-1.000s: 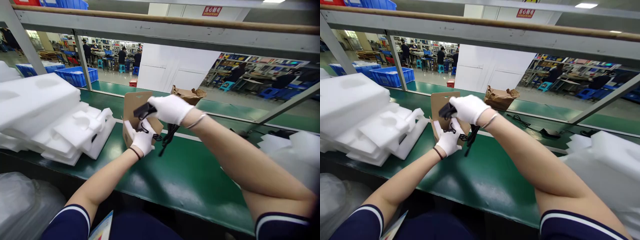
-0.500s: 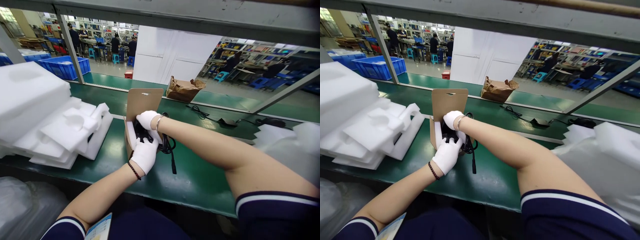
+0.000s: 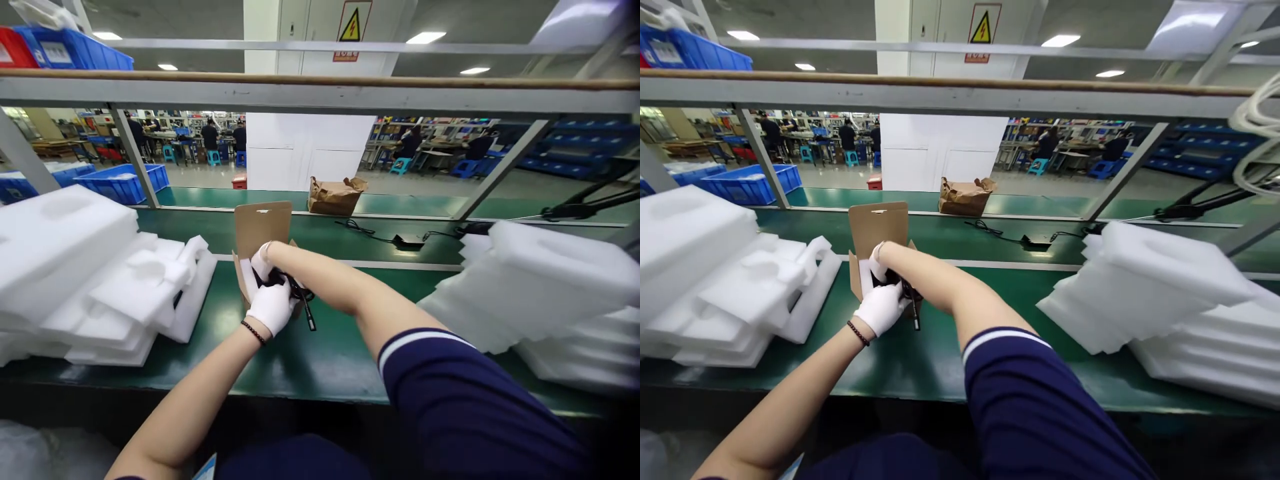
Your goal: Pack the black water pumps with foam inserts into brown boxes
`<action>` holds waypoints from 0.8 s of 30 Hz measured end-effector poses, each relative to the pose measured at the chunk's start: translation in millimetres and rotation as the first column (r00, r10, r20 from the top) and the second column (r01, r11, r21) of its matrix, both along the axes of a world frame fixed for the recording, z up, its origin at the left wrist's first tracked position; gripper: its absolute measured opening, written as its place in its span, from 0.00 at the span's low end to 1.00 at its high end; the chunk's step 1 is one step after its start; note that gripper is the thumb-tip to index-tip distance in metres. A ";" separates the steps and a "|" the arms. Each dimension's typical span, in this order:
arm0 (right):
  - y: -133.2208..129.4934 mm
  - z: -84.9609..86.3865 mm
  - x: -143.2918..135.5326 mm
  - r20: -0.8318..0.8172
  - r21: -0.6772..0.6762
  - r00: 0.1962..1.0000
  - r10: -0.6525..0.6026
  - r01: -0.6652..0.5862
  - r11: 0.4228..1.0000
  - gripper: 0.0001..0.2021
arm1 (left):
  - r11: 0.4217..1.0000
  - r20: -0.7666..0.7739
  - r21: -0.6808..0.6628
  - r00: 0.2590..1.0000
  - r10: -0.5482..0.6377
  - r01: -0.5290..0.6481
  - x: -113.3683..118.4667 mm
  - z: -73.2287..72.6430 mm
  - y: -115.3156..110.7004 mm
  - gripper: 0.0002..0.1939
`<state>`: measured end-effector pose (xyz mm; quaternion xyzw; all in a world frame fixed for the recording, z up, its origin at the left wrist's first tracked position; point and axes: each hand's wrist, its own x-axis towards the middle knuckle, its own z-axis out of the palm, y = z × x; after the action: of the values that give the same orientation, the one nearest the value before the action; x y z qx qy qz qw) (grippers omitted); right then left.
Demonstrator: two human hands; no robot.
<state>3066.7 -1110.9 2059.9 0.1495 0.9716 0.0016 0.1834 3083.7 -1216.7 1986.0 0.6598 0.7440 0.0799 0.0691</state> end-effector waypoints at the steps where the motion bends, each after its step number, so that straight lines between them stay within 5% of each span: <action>1: -1.6 12.1 3.9 -0.001 0.027 1.000 0.006 -0.006 1.000 0.15 | 1.000 0.001 0.006 1.000 0.001 -0.001 -1.6 3.2 2.1 0.22; 4: -3.0 42.1 33.9 -0.132 0.214 0.988 -0.079 0.107 0.971 0.17 | 0.996 -0.027 0.060 0.998 -0.058 0.060 -11.2 18.9 14.1 0.21; 7: -2.9 51.6 81.0 -0.142 0.262 0.953 -0.267 0.296 0.918 0.23 | 0.989 -0.127 0.045 0.982 -0.138 0.144 -27.8 41.5 30.1 0.18; 12: -5.0 26.7 127.2 -0.045 0.134 0.922 -0.384 0.386 0.913 0.27 | 0.918 -0.355 -0.091 0.849 -0.391 0.385 -42.3 54.2 42.9 0.14; 18: -4.3 1.1 141.0 -0.015 0.136 0.882 -0.471 0.469 0.873 0.25 | 0.927 -0.368 -0.149 0.851 -0.376 0.345 -43.2 35.7 41.1 0.12; 24: -14.4 -12.2 138.4 -0.171 -0.020 0.874 -0.455 0.459 0.888 0.19 | 0.899 -0.620 -0.084 0.683 -0.385 0.431 -73.1 67.2 57.1 0.17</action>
<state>3205.1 -1125.3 2047.6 0.3762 0.9208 -0.0444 0.0928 3010.6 -1159.6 2053.2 0.7992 0.5553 -0.1342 -0.1869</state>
